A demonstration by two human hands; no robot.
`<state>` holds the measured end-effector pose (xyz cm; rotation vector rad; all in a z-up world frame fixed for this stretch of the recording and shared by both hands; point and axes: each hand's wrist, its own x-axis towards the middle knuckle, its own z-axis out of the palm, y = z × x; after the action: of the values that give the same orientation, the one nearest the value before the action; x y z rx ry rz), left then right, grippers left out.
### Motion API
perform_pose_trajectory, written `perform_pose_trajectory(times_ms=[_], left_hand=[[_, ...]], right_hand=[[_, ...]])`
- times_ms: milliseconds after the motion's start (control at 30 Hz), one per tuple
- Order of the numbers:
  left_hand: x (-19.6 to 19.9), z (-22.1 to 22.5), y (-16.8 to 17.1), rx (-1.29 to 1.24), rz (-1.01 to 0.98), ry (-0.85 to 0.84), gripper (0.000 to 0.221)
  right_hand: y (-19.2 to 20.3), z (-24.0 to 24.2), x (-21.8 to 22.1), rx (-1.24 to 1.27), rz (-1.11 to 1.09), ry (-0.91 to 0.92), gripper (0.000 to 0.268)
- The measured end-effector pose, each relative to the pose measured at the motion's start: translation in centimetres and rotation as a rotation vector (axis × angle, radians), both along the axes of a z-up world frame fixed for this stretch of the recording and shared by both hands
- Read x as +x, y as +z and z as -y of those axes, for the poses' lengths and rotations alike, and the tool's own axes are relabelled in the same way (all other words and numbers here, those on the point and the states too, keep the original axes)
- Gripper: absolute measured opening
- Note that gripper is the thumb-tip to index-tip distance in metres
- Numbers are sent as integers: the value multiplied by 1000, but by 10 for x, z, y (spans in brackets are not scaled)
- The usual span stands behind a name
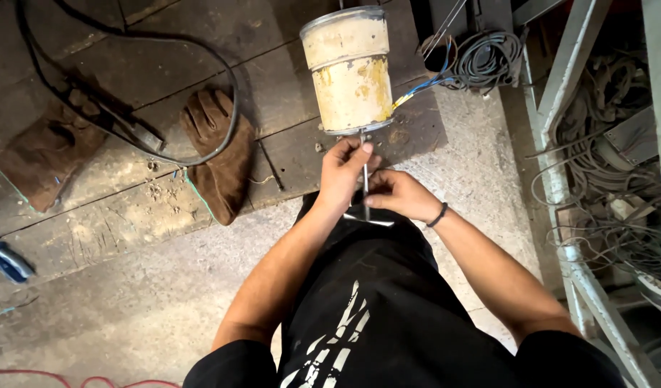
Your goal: Repairing an electric motor by disassembling it with hand tools on a workbench
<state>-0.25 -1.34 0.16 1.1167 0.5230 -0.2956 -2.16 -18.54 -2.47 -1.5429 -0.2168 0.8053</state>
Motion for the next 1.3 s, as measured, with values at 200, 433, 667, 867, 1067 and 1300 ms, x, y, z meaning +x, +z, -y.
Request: perform_pose_trajectory(times_ms=[200, 433, 667, 867, 1067, 1300], left_hand=[[-3, 3, 11, -239, 73, -77, 41], [0, -5, -4, 65, 92, -46, 38], [-3, -2, 22, -223, 33, -40, 38], [6, 8, 15, -83, 109, 52, 33], [4, 16, 20, -93, 105, 68, 28], [-7, 6, 28, 47, 157, -21, 24]], right_hand=[[28, 0, 0, 218, -237, 79, 24], [13, -4, 0, -55, -44, -24, 30], [32, 0, 3, 137, -177, 63, 23], [20, -3, -9, -160, 46, -3, 32], [10, 11, -32, -353, 63, 77, 34], [-3, 34, -42, -397, 110, 41, 31]])
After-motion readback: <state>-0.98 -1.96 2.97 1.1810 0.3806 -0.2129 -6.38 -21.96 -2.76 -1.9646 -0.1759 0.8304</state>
